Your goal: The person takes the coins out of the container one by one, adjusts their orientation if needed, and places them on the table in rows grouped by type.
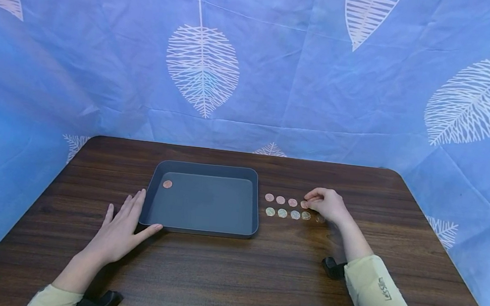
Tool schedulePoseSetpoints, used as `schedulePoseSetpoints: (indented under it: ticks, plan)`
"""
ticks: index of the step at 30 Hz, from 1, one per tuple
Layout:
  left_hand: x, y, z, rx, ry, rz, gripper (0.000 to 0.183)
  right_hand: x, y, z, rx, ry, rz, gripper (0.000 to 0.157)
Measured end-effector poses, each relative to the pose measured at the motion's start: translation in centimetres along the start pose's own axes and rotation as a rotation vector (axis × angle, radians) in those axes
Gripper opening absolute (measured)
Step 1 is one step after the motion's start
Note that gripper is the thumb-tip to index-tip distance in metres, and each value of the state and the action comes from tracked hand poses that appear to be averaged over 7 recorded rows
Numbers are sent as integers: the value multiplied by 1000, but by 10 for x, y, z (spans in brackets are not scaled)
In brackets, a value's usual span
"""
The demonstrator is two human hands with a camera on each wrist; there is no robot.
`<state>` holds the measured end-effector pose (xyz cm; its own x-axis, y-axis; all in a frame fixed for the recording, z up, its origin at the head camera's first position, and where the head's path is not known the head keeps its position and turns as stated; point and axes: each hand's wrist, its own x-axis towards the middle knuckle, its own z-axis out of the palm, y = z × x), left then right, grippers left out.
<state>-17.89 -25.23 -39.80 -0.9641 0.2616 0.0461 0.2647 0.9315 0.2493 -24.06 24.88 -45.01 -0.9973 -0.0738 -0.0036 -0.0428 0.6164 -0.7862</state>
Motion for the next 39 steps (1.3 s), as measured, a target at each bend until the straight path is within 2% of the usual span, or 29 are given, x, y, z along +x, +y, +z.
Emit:
schedulePoseSetpoints:
  ticks: [6,15,22,39]
  plan:
    - [0,-1,1,0,2,2,102,-3,-12,0,50,-11,-10,21]
    - [-1,0,1,-3,3,4,102,-1,-46,7,41,12,-79,24]
    - [-1,-1,0,-4,2,2,102,5,-75,14,87,17,-144,23]
    - [0,0,-1,-9,-4,-5,102,21,-143,43,177,-27,-221,21]
